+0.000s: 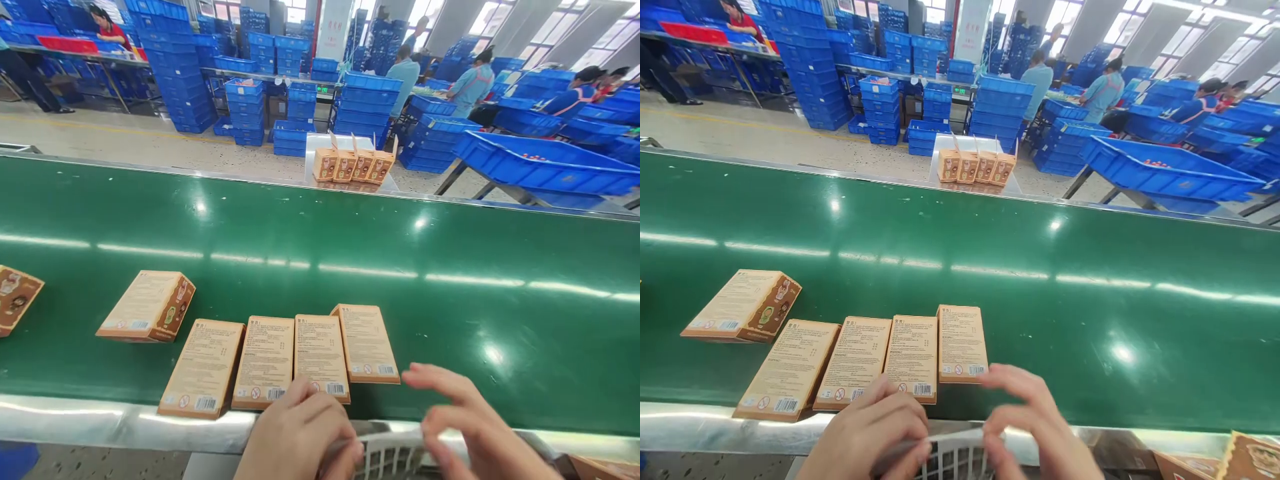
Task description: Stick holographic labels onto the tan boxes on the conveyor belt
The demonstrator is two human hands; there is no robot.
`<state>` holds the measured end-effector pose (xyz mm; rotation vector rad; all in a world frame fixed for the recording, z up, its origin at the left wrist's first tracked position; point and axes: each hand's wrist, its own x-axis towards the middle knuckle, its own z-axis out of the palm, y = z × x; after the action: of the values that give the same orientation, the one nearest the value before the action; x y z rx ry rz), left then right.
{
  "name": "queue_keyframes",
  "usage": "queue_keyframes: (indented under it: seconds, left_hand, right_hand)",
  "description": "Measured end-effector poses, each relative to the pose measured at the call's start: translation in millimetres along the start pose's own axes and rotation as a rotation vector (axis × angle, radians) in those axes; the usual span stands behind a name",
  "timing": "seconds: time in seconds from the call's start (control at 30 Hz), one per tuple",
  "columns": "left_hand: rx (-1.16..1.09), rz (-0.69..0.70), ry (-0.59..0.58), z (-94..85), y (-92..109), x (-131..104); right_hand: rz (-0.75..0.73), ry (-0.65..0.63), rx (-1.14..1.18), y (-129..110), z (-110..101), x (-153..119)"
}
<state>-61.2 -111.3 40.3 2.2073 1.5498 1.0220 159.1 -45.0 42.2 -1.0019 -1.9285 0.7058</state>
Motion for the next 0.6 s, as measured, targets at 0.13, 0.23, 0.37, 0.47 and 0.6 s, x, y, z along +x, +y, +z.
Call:
queue_keyframes:
  seconds: [0.13,0.23,0.37,0.47,0.6]
  left_hand:
    - [0.237,0.336,0.158,30.2,-7,-2]
    - [0.394,0.433,0.084,40.5,-6,4]
    - [0.464,0.451,0.004,45.7,-6,9]
    - [0.455,0.424,0.007,52.7,-5,9]
    - [0.459,0.418,-0.016,61.1,0,9]
  right_hand:
    - [0.579,0.296,0.318,18,9,15]
    - [0.796,0.346,0.539,26,24,28]
    - [0.933,0.325,0.667,25,38,35]
    - [0.974,0.383,0.676,25,39,33]
    - [0.965,0.427,0.584,28,34,31]
